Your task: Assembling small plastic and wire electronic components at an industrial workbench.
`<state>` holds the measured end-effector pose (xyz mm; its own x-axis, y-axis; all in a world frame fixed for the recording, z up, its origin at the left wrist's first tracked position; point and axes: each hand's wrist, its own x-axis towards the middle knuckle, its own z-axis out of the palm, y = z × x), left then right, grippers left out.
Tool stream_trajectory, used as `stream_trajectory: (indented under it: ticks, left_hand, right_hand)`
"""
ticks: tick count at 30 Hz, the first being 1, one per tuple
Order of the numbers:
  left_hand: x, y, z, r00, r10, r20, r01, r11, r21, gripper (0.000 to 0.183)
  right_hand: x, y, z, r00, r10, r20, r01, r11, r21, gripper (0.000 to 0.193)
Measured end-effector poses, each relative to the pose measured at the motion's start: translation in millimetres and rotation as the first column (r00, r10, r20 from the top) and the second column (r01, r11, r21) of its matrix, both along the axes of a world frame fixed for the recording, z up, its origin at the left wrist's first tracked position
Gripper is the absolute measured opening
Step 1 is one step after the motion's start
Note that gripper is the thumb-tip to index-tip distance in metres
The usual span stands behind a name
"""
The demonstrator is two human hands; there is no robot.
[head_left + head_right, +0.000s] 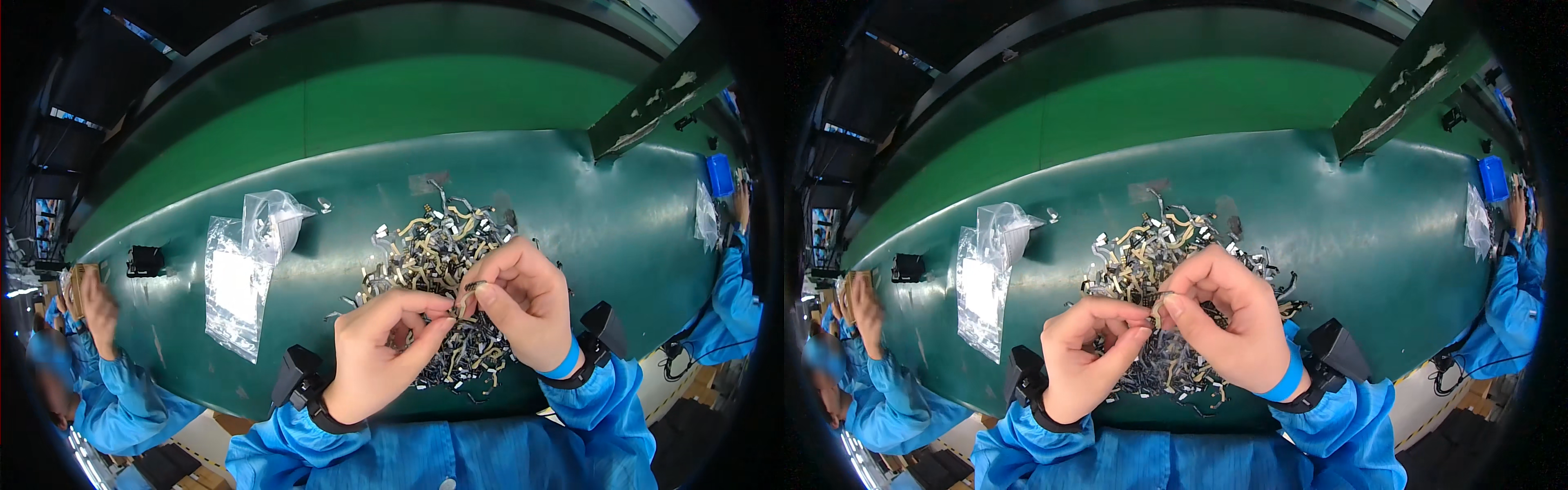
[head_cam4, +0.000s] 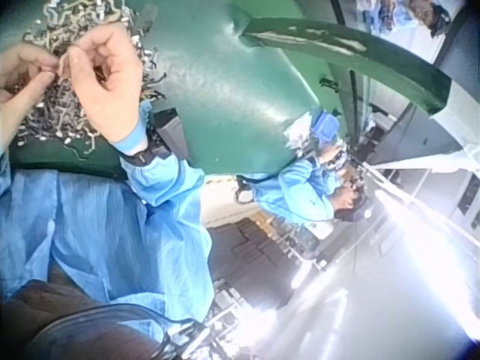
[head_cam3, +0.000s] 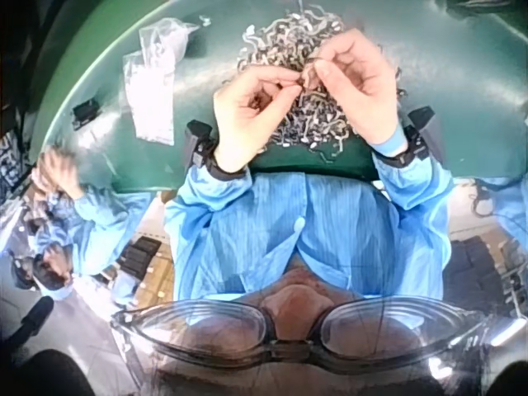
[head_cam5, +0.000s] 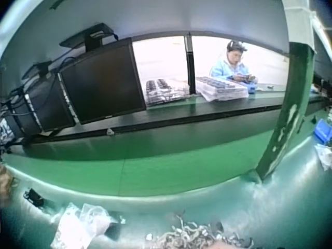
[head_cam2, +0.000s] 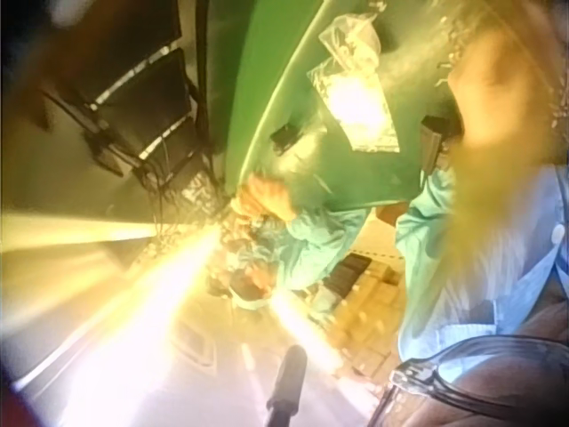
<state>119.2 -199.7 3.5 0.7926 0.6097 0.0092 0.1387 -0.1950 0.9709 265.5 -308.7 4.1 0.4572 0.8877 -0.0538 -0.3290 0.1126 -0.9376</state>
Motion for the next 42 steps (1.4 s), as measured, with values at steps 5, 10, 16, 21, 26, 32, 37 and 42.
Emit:
stream_trajectory:
  ticks: [5, 10, 16, 21, 26, 32, 37, 42]
  left_hand:
    - [3, 1, 6, 0.993, 0.098, 0.059, -0.093, 0.992, -0.084, 0.025]
    - [-11, -1, 1, 0.984, -0.012, 0.178, 0.068, 0.947, -0.314, 0.026]
    - [-7, -2, 10, 0.989, 0.079, 0.123, -0.003, 0.851, -0.524, 0.016]
    - [-5, 0, 5, 0.989, 0.061, 0.137, -0.04, 0.988, -0.148, 0.014]
    - [-4, 1, 8, 0.993, 0.011, 0.117, -0.028, 0.989, 0.142, 0.018]
    - [-3, -6, 6, 0.984, 0.12, 0.128, -0.134, 0.985, 0.111, 0.02]
    - [1, 0, 3, 0.993, 0.018, 0.12, -0.054, 0.952, 0.3, 0.021]
    - [2, -2, 8, 0.994, -0.006, 0.109, -0.033, 0.935, 0.353, 0.022]
  right_hand:
    - [-1, -2, -1, 0.974, 0.05, 0.223, -0.037, 0.997, -0.065, 0.009]
    - [2, 2, 2, 0.34, -0.124, 0.932, -0.008, 0.991, 0.135, 0.026]
    - [-4, 2, 4, 0.304, -0.166, 0.938, 0.065, 0.986, 0.153, 0.029]
    - [-4, 1, 5, 0.789, -0.123, 0.601, 0.155, 0.988, 0.0, 0.019]
    - [5, 3, 8, 0.714, 0.097, 0.693, -0.029, 0.994, -0.109, 0.017]
    - [3, 3, 8, 0.695, 0.104, 0.711, -0.04, 0.993, -0.107, 0.015]
    - [1, 2, 4, 0.677, 0.048, 0.734, 0.016, 0.997, -0.08, 0.015]
    - [-1, 2, 5, 0.6, 0.027, 0.799, 0.046, 0.997, -0.069, 0.016]
